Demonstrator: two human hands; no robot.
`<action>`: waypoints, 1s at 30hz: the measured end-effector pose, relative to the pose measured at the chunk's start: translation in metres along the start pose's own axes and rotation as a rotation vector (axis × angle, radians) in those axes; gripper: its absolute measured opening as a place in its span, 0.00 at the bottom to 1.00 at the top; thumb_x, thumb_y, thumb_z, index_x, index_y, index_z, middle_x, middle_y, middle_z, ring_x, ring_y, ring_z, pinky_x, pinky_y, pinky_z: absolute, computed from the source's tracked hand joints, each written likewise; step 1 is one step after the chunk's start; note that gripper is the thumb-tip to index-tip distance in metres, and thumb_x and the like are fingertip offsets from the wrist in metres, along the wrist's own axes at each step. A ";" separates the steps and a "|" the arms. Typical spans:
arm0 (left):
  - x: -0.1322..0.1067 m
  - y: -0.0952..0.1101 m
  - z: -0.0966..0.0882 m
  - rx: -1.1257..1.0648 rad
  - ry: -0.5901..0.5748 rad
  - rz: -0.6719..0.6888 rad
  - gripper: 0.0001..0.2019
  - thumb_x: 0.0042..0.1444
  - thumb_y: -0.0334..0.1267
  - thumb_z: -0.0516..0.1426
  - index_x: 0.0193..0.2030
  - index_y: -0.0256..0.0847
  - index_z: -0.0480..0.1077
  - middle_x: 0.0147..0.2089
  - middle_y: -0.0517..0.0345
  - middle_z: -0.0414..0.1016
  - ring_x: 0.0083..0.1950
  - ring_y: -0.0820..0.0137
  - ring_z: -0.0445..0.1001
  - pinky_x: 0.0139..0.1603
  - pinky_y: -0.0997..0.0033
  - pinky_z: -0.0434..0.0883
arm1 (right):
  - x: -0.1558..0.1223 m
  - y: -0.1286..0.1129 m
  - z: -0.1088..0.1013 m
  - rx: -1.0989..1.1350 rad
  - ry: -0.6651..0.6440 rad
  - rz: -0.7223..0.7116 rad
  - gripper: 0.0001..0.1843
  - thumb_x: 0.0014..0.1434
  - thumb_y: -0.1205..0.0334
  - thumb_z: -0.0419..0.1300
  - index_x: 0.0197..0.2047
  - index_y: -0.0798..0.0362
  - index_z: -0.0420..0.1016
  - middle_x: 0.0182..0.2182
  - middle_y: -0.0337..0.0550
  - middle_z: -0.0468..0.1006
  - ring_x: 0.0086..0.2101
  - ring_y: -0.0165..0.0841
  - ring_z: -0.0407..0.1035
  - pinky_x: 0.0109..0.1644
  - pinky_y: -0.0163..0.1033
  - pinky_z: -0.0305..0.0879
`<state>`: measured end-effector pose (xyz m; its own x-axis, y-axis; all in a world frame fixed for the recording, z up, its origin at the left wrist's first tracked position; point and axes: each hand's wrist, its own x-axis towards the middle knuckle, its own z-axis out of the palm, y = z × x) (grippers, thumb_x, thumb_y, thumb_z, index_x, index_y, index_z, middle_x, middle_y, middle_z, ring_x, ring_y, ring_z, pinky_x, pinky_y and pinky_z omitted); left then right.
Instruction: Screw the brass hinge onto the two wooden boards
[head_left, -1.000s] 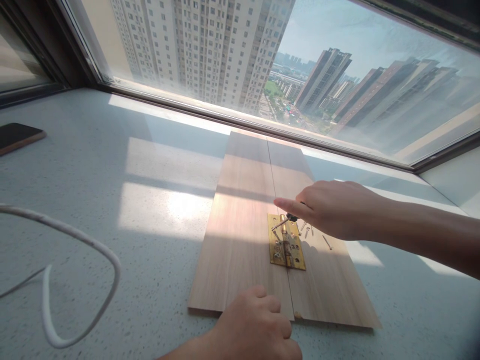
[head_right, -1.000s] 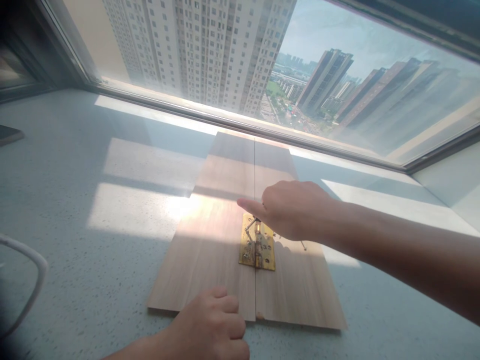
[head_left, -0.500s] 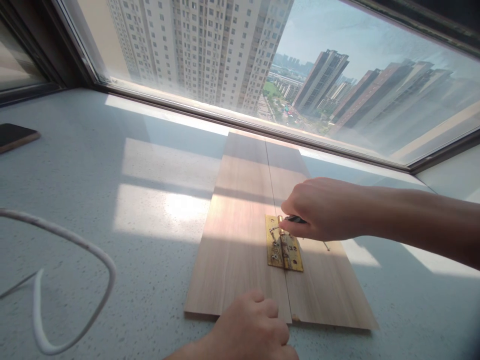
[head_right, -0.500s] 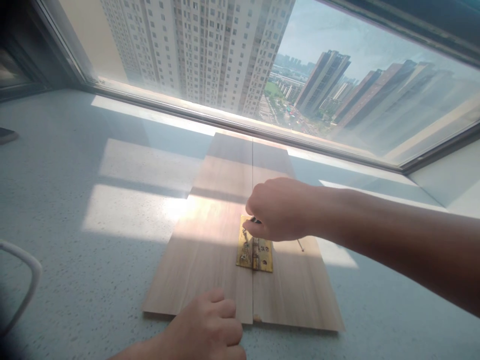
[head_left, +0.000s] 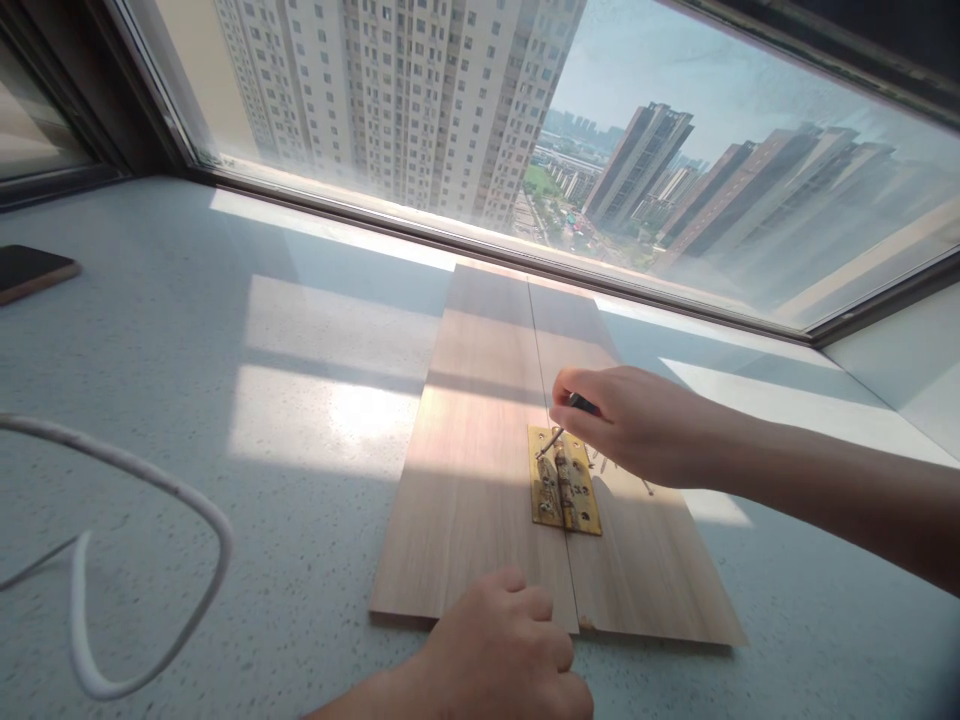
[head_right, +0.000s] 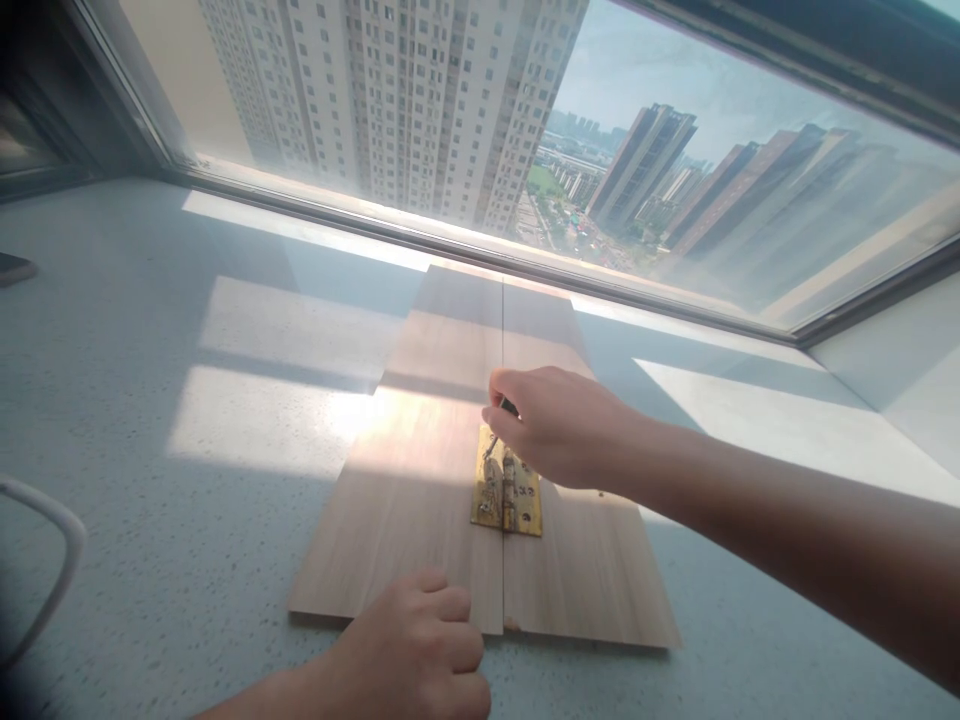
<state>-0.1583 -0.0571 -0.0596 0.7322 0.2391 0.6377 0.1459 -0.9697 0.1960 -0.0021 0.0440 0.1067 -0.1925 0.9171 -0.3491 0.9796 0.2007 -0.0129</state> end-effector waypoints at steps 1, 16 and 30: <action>0.000 0.000 0.001 -0.003 0.031 -0.004 0.25 0.51 0.49 0.66 0.19 0.40 0.55 0.17 0.66 0.61 0.21 0.72 0.57 0.24 0.69 0.44 | 0.000 -0.002 0.007 0.117 0.039 0.031 0.15 0.65 0.52 0.48 0.36 0.50 0.70 0.29 0.43 0.74 0.29 0.37 0.65 0.31 0.41 0.52; -0.002 0.000 0.003 -0.015 0.097 -0.012 0.26 0.50 0.50 0.66 0.20 0.41 0.54 0.18 0.67 0.61 0.22 0.72 0.58 0.24 0.68 0.44 | 0.027 -0.005 0.071 1.808 0.270 -0.348 0.03 0.42 0.67 0.53 0.20 0.51 0.65 0.10 0.27 0.47 0.15 0.23 0.36 0.20 0.34 0.38; -0.004 0.000 0.005 -0.018 0.040 -0.014 0.24 0.54 0.51 0.64 0.20 0.40 0.58 0.18 0.65 0.60 0.23 0.72 0.58 0.24 0.68 0.45 | 0.012 -0.043 0.101 1.690 1.112 0.001 0.17 0.60 0.59 0.56 0.21 0.50 0.60 0.17 0.31 0.56 0.20 0.27 0.51 0.25 0.36 0.48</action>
<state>-0.1580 -0.0582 -0.0656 0.7027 0.2550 0.6642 0.1436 -0.9652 0.2186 -0.0409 0.0112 0.0086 0.5090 0.8216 0.2568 -0.0858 0.3452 -0.9346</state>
